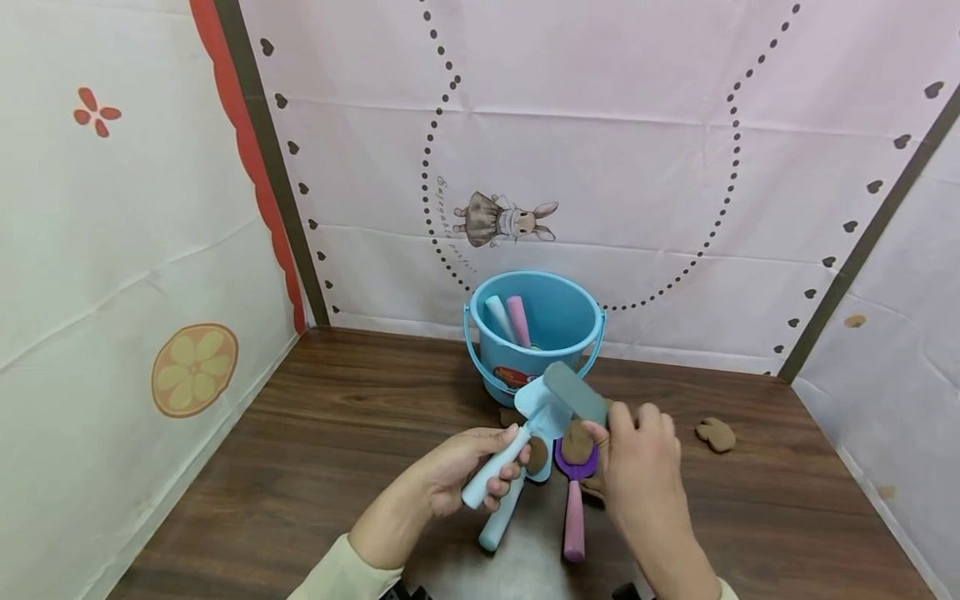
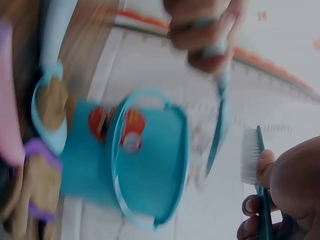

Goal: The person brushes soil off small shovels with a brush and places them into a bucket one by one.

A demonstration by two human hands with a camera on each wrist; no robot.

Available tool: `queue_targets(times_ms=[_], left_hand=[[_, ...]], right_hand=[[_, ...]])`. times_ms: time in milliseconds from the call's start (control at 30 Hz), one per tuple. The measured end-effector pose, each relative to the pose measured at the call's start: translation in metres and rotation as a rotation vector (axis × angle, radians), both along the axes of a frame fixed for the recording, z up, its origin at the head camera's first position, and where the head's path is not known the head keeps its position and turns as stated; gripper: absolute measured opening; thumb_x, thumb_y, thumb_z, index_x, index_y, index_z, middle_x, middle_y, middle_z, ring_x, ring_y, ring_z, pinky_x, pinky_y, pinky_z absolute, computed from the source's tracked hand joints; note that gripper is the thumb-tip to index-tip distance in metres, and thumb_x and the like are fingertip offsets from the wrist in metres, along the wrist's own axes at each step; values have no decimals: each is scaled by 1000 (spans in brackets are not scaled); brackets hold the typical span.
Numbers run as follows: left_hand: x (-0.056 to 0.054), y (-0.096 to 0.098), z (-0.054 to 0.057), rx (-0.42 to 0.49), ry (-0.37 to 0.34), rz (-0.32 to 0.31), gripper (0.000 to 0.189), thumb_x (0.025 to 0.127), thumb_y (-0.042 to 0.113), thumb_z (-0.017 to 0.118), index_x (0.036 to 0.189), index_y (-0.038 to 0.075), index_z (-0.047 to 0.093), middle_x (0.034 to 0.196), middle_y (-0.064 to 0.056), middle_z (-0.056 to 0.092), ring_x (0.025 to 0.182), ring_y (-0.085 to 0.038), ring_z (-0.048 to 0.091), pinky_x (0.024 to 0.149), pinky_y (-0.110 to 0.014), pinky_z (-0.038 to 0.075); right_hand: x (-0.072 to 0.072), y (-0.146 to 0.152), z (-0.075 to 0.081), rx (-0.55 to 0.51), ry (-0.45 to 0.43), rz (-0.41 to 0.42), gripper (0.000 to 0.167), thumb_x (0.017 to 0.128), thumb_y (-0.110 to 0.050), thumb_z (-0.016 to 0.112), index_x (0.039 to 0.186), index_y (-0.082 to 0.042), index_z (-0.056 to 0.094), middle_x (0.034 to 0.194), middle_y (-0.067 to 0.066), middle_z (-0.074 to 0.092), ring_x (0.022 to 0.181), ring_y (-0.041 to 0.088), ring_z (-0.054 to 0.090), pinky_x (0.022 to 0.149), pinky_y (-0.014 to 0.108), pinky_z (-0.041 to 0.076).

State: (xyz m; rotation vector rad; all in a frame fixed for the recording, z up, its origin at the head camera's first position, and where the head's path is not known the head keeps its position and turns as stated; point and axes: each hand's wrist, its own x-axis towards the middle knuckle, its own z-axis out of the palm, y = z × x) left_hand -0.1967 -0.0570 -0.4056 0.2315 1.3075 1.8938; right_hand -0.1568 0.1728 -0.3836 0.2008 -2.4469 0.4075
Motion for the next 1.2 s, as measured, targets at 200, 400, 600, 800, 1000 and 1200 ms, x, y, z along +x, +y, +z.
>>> queue_targets(times_ms=[200, 400, 600, 800, 1000, 1200], left_hand=[[0, 4, -2, -8, 14, -13, 40, 109, 44, 40, 97, 10, 58, 69, 4, 45, 53, -5, 41, 50, -22, 38], [2, 4, -6, -14, 35, -40, 40, 110, 41, 36, 98, 10, 58, 68, 4, 46, 52, -5, 42, 50, -23, 38], [3, 4, -7, -10, 48, -44, 39, 108, 45, 41, 98, 11, 59, 68, 4, 47, 52, -5, 42, 51, -24, 38], [3, 4, -6, 8, 36, -14, 41, 107, 47, 42, 98, 10, 58, 68, 4, 45, 52, -5, 41, 50, -23, 37], [1, 6, -5, -19, 57, 3, 41, 109, 44, 40, 95, 9, 57, 67, 4, 45, 50, -5, 41, 50, -23, 36], [-1, 5, -2, -54, 73, -19, 42, 108, 45, 40, 93, 9, 56, 65, 5, 44, 49, -4, 40, 49, -23, 34]], right_hand=[[7, -18, -7, 75, 5, 97, 35, 91, -38, 69, 86, -6, 54, 71, 3, 36, 62, 18, 33, 54, 30, 28], [-9, 3, -12, 16, -22, -2, 34, 94, -34, 68, 84, -5, 52, 73, 9, 39, 64, 25, 38, 53, 36, 32], [-16, 21, -9, -20, 3, -40, 36, 93, -30, 68, 81, -5, 45, 73, 11, 38, 63, 29, 38, 53, 38, 32], [4, -9, -3, 34, -35, 85, 33, 93, -34, 70, 86, -6, 54, 74, 5, 39, 66, 21, 38, 57, 34, 34], [2, -17, -12, 72, 22, 111, 35, 90, -36, 71, 84, -7, 53, 72, 3, 36, 63, 17, 32, 56, 30, 27], [-18, 11, -15, -6, 2, 0, 34, 94, -32, 68, 85, -4, 52, 72, 9, 38, 63, 26, 39, 53, 38, 34]])
